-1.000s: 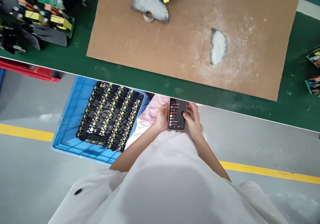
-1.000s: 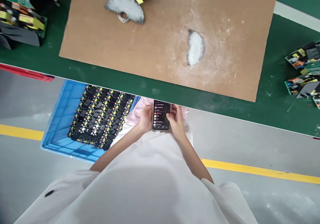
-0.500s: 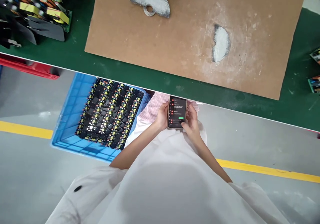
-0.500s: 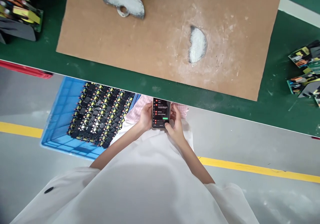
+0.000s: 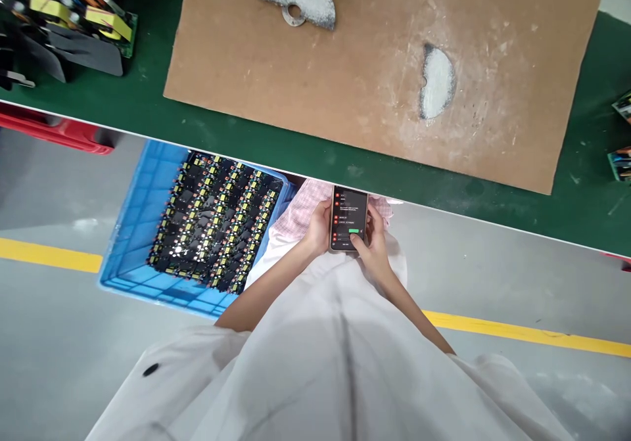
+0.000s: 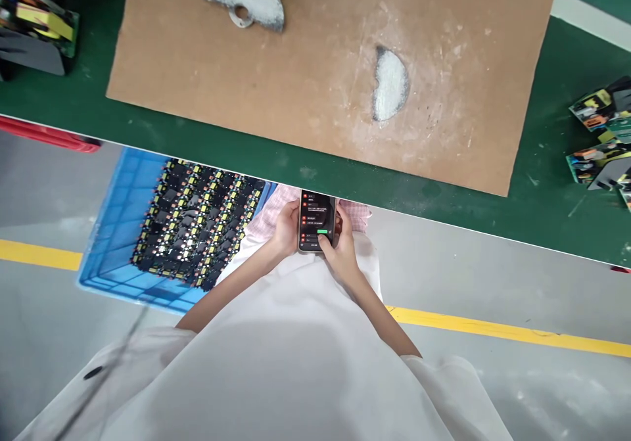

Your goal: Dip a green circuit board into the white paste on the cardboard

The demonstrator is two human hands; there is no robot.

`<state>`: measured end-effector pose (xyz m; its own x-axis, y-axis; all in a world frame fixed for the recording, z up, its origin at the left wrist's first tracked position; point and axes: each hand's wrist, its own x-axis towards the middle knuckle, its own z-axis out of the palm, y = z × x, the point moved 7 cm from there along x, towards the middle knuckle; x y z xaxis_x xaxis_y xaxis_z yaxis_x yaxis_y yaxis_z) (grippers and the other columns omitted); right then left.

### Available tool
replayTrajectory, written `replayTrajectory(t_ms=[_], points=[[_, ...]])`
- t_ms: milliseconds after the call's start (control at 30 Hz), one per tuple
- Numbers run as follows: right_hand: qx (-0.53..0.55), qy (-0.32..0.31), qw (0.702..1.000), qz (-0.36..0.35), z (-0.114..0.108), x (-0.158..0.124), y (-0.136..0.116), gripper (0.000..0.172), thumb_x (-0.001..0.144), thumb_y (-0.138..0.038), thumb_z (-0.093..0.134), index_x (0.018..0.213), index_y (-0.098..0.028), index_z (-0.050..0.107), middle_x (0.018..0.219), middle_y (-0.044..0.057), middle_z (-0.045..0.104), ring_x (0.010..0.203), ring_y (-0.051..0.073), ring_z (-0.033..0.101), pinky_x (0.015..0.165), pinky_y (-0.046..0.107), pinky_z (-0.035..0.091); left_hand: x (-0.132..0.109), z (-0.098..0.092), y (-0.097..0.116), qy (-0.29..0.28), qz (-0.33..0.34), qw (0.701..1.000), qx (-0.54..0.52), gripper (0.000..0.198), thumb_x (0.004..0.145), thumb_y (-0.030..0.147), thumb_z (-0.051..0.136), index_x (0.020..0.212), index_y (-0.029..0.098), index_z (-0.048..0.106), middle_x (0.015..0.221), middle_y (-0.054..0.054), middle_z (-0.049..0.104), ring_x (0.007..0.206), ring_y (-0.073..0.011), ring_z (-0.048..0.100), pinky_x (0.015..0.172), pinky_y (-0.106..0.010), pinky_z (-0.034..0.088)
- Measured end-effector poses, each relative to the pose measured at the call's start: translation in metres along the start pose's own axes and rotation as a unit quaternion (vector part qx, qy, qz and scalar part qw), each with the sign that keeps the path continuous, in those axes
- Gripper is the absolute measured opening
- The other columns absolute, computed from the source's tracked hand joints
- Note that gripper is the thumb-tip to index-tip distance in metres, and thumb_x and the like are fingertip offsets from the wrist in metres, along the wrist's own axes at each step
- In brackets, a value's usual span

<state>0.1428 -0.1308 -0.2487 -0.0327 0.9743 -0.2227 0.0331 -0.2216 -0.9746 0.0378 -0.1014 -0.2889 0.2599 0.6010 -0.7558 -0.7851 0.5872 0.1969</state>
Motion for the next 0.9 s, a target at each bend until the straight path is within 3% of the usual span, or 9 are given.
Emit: replayTrajectory(t_ms=[200,533,900], points=[[0.014,-0.011,1.000,-0.023,0.0009,0.0005,-0.0057,0.067,0.083,-0.027,0.060,0.142,-0.024,0.030,0.145,0.008,0.034,0.129,0.025,0.039,0.110,0.042,0.035,-0.0004,-0.0016,-0.0010,0.013,-0.015,1.000,-0.014,0.028,0.084,0.029,0.043,0.080,0.013,0.065,0.073,-0.008,0.069,0.079,-0.0256,0.068,0.078,-0.038,0.055],[0.014,-0.048,0.998,-0.032,0.0043,0.0005,-0.0082,0.072,0.080,-0.029,0.060,0.143,-0.026,0.023,0.148,0.007,0.027,0.133,0.025,0.033,0.109,0.039,0.036,-0.0019,-0.0008,0.0029,0.015,0.006,1.000,-0.004,0.027,0.085,0.027,0.042,0.079,0.013,0.064,0.073,-0.007,0.068,0.078,-0.0243,0.067,0.076,-0.036,0.055],[0.025,-0.046,0.999,-0.008,0.0020,0.0011,-0.0020,0.075,0.076,-0.029,0.059,0.143,-0.025,0.024,0.146,0.009,0.029,0.128,0.027,0.039,0.107,0.044,0.038,-0.0015,0.0018,0.0013,0.000,-0.011,1.000,-0.015,0.026,0.084,0.029,0.044,0.081,0.013,0.065,0.075,-0.007,0.069,0.081,-0.0256,0.068,0.077,-0.037,0.055]])
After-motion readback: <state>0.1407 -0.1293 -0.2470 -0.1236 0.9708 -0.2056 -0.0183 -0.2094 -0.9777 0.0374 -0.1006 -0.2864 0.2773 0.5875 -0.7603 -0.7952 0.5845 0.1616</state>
